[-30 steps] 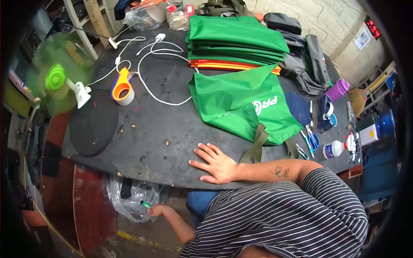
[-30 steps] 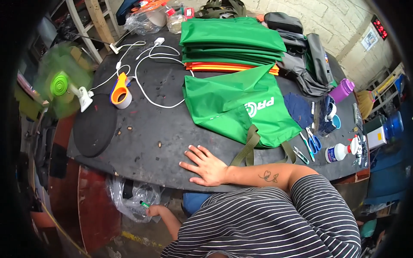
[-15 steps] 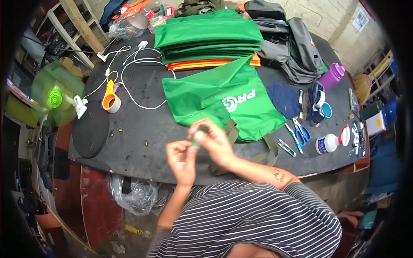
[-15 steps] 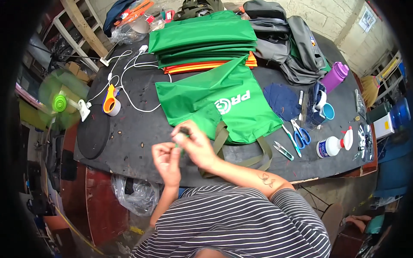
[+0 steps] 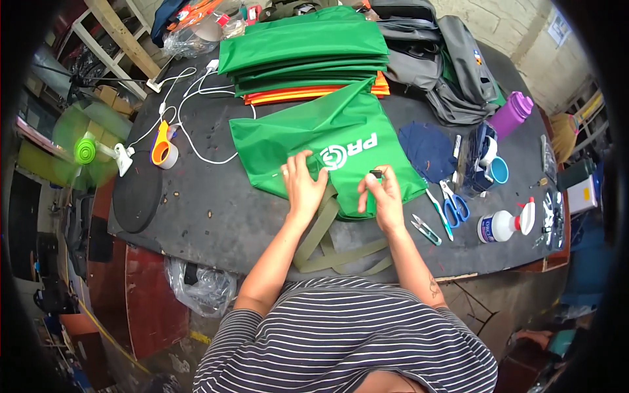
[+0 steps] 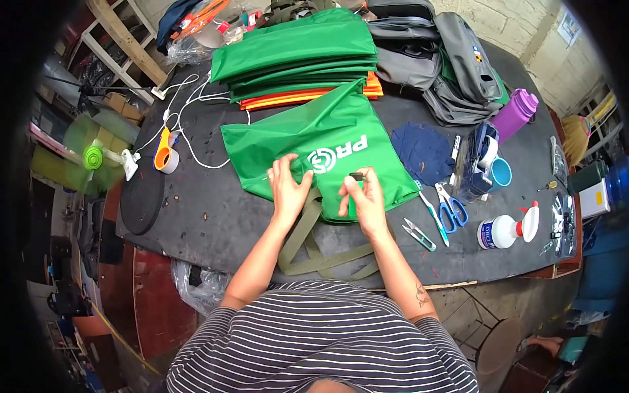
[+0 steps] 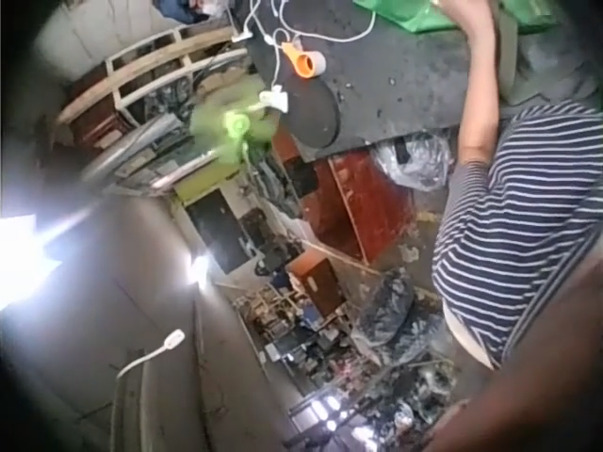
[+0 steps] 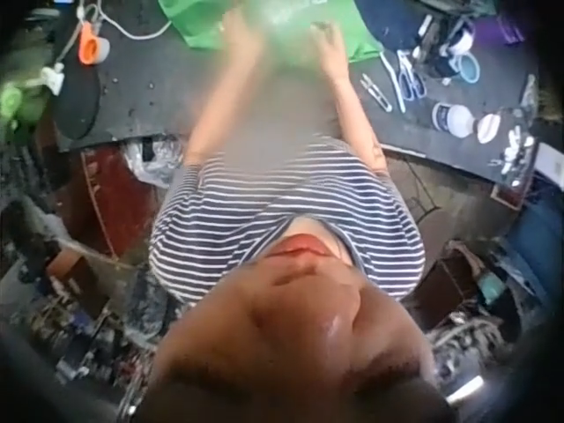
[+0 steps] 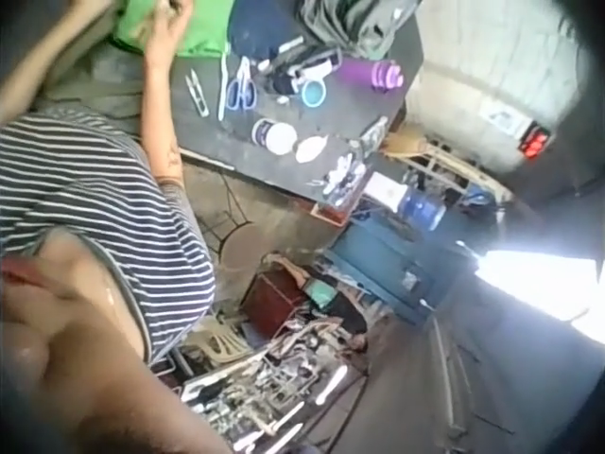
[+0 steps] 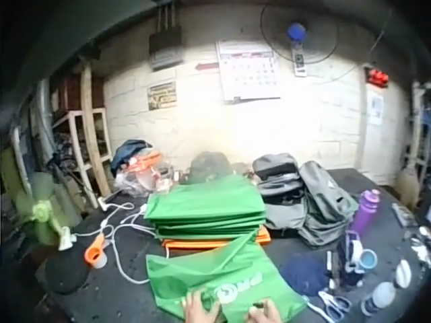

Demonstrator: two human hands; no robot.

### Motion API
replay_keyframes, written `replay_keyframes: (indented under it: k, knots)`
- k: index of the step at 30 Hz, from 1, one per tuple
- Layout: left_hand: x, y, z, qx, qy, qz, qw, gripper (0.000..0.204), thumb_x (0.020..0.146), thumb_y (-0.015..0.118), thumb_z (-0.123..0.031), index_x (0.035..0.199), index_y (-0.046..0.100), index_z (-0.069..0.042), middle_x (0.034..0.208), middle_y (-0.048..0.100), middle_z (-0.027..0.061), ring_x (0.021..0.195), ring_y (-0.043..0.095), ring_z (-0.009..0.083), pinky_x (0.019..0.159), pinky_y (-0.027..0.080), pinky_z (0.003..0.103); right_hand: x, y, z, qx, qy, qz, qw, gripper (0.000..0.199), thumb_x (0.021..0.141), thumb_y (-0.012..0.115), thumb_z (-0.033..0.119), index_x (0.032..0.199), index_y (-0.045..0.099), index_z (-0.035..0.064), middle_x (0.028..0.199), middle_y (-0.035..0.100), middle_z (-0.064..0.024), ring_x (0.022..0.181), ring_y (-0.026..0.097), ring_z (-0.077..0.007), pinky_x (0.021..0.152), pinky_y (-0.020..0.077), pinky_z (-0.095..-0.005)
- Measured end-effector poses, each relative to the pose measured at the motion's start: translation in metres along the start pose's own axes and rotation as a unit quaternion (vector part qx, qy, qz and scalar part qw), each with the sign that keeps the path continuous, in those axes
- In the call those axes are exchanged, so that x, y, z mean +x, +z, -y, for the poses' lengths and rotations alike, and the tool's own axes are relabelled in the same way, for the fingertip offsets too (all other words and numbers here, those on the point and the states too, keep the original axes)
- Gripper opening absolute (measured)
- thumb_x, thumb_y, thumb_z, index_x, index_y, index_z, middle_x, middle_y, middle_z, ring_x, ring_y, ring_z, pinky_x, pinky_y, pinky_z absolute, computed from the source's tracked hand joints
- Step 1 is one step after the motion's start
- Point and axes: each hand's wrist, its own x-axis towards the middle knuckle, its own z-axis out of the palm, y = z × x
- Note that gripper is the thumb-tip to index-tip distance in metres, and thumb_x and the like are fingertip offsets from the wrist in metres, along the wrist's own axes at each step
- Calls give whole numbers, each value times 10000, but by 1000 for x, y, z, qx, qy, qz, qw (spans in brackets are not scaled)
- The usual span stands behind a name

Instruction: Inspecting green tote bags for loose threads and trimming them with a snipper before stacking them.

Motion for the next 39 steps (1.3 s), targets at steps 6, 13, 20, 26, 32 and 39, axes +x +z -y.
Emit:
replay_keyframes:
  k: [6, 13, 20, 26, 32, 39]
  knots:
    - [-13, -2, -5, -47, 63, -50, 996, 597, 660, 666, -11, 1224, 473, -44, 1036, 532, 132, 1086, 458, 328, 981, 324, 450, 21, 7, -38, -181, 20, 23, 983, 197, 947, 501, 208, 1021, 456, 32, 843, 538, -54, 773, 488, -150, 732, 422, -305]
    - [-25, 25, 12, -126, 30, -42, 991, 559, 732, 632, -32, 1263, 459, -44, 1023, 516, 146, 1007, 492, 319, 946, 365, 439, 39, 31, -65, -375, -104, 1, 921, 257, 822, 616, 206, 933, 458, 36, 852, 590, -154, 768, 612, -337, 650, 478, -419]
    - [-25, 28, 14, -152, 44, -30, 987, 559, 780, 600, -38, 1312, 431, -41, 1139, 461, 179, 1051, 492, 338, 925, 409, 433, 40, 30, -71, -461, -127, -14, 878, 282, 748, 632, 175, 922, 458, 37, 854, 554, -138, 746, 595, -350, 636, 479, -438]
    - [-26, 26, 12, -144, 31, -11, 989, 558, 810, 565, -49, 1343, 401, -37, 1168, 448, 192, 1067, 493, 343, 938, 414, 431, 40, 33, -68, -459, -165, -8, 873, 276, 736, 639, 162, 910, 460, 42, 850, 521, -121, 702, 575, -338, 601, 473, -433]
    - [-27, 26, 12, -151, 30, -1, 988, 586, 788, 566, -29, 1349, 397, -42, 1188, 448, 187, 1076, 493, 335, 950, 413, 423, 35, 32, -68, -466, -192, -12, 864, 270, 730, 645, 146, 901, 463, 45, 853, 514, -112, 679, 576, -325, 571, 469, -428]
    - [-26, 24, 8, -138, 32, 6, 990, 638, 754, 576, 18, 1358, 386, -57, 1184, 454, 180, 1084, 495, 333, 951, 415, 422, 34, 35, -64, -474, -154, -40, 866, 250, 712, 649, 102, 884, 481, 31, 836, 507, -107, 672, 546, -289, 587, 461, -387]
